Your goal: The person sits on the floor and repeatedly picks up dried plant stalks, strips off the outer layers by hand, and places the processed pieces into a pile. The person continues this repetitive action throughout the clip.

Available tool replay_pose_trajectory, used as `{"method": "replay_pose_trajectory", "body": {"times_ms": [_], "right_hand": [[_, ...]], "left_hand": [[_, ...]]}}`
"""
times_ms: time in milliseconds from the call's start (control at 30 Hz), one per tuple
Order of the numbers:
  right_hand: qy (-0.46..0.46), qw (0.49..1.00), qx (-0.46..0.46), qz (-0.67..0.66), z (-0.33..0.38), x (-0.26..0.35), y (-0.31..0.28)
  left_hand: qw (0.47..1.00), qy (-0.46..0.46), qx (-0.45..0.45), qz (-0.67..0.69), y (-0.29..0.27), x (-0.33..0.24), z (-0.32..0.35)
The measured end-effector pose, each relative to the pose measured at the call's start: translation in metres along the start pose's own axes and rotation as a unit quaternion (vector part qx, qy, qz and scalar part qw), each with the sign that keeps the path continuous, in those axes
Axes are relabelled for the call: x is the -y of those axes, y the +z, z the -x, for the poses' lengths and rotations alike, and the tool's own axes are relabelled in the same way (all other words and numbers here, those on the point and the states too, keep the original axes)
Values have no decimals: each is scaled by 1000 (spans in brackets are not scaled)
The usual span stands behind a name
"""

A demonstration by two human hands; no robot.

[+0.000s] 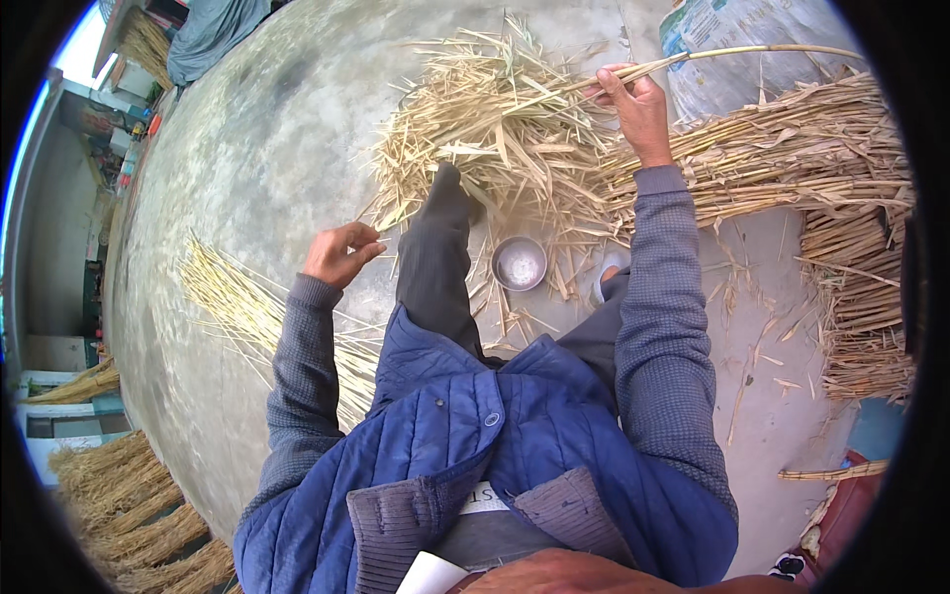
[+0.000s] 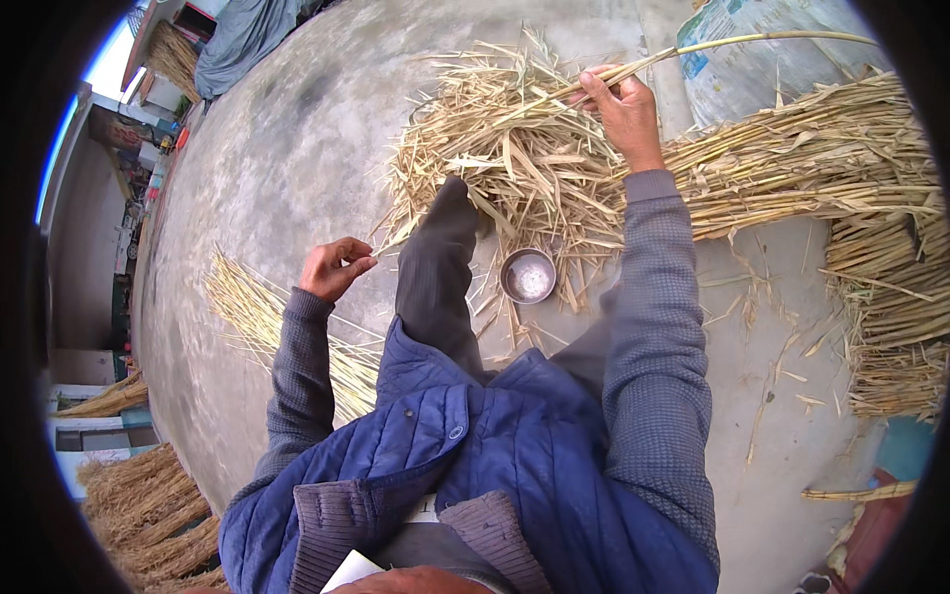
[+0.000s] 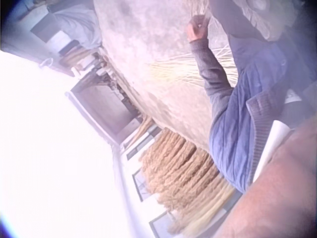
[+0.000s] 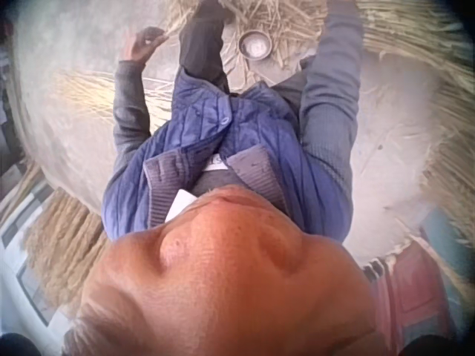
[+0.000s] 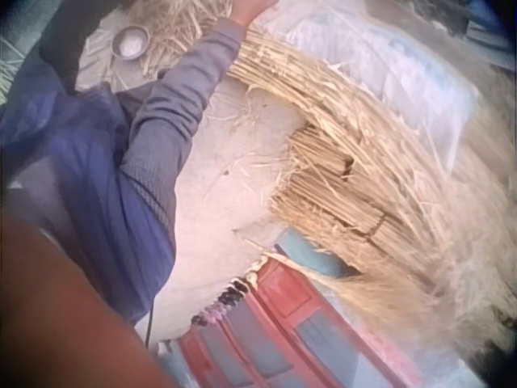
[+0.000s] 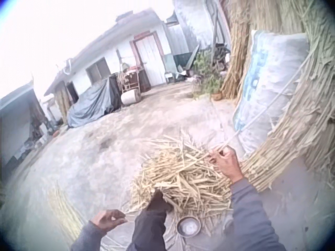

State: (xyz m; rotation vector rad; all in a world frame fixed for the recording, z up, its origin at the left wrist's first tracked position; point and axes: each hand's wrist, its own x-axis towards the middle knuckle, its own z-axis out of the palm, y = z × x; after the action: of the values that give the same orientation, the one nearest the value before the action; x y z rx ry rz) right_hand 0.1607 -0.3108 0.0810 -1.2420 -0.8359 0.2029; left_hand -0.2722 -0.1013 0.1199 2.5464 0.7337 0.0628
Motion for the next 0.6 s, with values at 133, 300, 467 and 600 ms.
{"method": "replay_pose_trajectory", "body": {"times_ms": [133,300,467,600], "right_hand": [[7,1000,-20,5,-1,5,-3],[24,999,-13,-21,-1,6,11],[35,999,-25,-23,-8,3,32],[29,998,-49,-12,-14,-4,45]], "left_hand": [[1000,11,-7,6,-10,5,-6],[993,60,-98,24,2,7,-64],[964,146,-168,-146,36,20,-144],[965,189,-179,-39,67,36,-192]]}}
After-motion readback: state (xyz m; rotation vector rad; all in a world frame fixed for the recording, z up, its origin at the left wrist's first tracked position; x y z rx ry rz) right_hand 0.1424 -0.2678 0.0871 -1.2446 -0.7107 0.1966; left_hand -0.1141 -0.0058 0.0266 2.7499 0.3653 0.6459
